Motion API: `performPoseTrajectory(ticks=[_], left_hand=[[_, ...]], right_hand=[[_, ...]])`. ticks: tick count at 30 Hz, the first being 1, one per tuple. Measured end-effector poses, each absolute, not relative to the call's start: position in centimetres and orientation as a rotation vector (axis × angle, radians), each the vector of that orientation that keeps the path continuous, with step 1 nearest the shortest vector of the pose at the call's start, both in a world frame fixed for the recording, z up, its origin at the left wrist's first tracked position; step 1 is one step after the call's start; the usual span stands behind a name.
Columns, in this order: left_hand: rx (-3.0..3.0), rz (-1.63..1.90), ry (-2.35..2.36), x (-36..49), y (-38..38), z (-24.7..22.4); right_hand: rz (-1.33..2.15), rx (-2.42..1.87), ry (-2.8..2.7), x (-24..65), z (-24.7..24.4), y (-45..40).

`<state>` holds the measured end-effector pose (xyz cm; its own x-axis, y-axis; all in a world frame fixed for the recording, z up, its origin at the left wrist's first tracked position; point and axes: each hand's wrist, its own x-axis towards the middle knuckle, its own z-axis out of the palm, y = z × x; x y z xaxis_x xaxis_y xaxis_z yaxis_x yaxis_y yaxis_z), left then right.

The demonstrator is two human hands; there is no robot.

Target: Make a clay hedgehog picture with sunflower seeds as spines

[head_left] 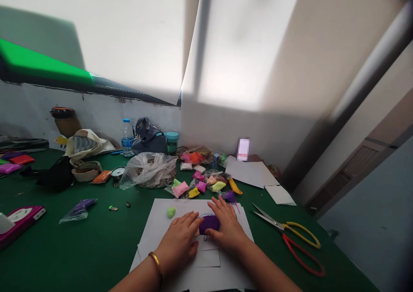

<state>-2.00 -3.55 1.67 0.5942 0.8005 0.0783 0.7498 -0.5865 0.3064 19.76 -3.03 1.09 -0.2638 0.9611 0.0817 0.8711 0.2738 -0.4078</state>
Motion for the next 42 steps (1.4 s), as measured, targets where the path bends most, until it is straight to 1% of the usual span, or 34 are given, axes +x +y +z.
performPoseTrajectory(ticks=[9, 18, 24, 31, 38, 42], left_hand=[[2.654, 0.419, 1.209, -1.9, -3.7, 1.4], [2.670, 0.487, 1.175, -2.1, -3.4, 0.6], [2.751, 0.478, 1.126, -2.1, -3.4, 0.6], [2.909, 0.419, 1.061, -2.2, -3.5, 0.6], [2.997, 0.428, 1.048, -1.9, -3.7, 0.8], [3.021, 0.439, 0.958, -1.8, -3.6, 0.9]], right_hand=[[0.535, -1.698, -2.212, 19.9, 1.2, -2.6], [0.587, -1.689, -2.197, 19.1, 1.1, -2.6], [0.582, -1.686, -2.057, 21.5, 0.2, -1.7], [0.566, -1.766, -2.131, 21.2, 0.4, -2.2], [0.595, -1.749, -2.153, 21.1, 1.0, -2.3], [0.573, -1.774, -2.201, 20.8, 1.1, -2.5]])
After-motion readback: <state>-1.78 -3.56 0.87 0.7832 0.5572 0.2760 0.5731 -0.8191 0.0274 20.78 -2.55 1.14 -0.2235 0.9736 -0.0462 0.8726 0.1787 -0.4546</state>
